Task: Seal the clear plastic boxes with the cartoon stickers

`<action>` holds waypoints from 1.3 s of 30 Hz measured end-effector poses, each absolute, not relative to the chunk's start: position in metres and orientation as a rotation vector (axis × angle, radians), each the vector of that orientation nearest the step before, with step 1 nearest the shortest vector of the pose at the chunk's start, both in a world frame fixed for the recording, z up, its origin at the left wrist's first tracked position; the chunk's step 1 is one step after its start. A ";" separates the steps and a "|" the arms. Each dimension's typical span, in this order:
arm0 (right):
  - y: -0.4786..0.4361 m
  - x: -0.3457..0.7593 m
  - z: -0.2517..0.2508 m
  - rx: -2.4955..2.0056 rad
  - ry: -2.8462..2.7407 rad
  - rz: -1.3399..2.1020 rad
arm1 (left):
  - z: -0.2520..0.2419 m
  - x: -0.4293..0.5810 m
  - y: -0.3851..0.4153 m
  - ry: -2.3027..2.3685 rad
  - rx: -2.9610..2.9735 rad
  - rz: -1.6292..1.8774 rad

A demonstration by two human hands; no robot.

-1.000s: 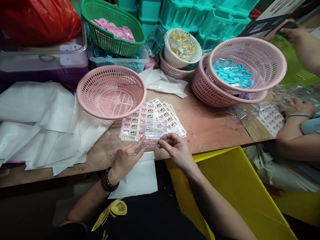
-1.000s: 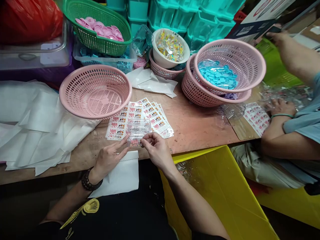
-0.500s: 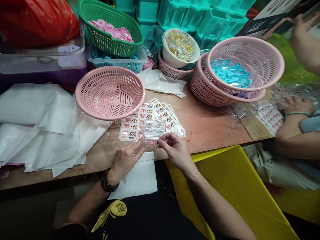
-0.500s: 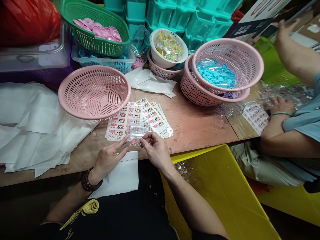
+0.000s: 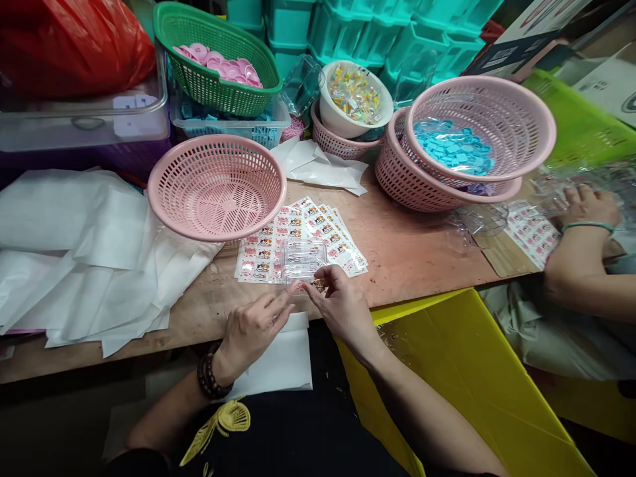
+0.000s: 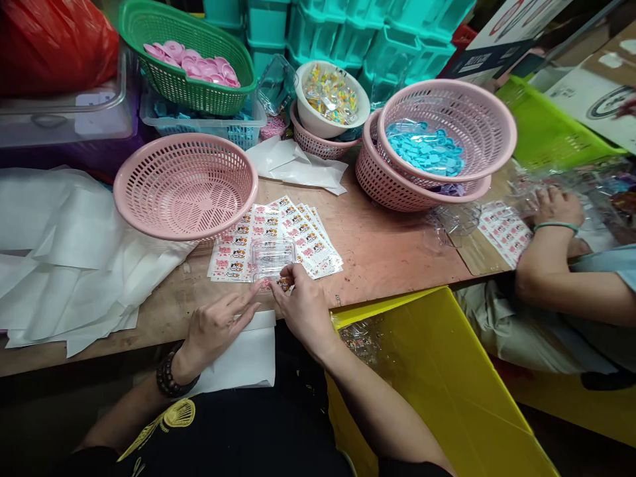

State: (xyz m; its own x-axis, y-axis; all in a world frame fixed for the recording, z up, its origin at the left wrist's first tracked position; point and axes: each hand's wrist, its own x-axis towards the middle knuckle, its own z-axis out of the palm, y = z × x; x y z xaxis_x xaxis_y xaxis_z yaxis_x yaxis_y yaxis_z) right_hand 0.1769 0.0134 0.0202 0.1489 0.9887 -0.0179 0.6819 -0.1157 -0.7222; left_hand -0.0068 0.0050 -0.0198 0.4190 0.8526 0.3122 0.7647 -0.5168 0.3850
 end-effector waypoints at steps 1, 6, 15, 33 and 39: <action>0.012 0.175 0.021 -1.892 -1.645 0.638 | -0.019 -0.007 0.004 1.425 2.517 0.679; 0.011 0.187 0.030 -2.258 -1.780 0.351 | -0.021 -0.009 0.006 1.422 2.513 0.639; 0.045 0.216 -0.006 -1.906 -1.447 0.941 | -0.032 -0.011 0.003 1.335 2.298 0.770; -0.002 0.221 0.054 -1.363 -1.382 1.621 | 0.020 -0.032 0.020 1.040 1.076 0.824; -0.007 0.245 0.095 -1.335 -2.049 1.139 | 0.017 -0.016 0.017 1.003 1.205 0.850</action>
State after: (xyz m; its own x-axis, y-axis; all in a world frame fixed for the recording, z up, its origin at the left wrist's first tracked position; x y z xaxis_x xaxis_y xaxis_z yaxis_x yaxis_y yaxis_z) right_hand 0.2447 -0.0072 0.0954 -0.4373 0.8965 -0.0715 0.5338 0.1948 -0.8228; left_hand -0.0161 0.0167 0.0167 0.3422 0.9259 -0.1600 -0.0059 0.1724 0.9850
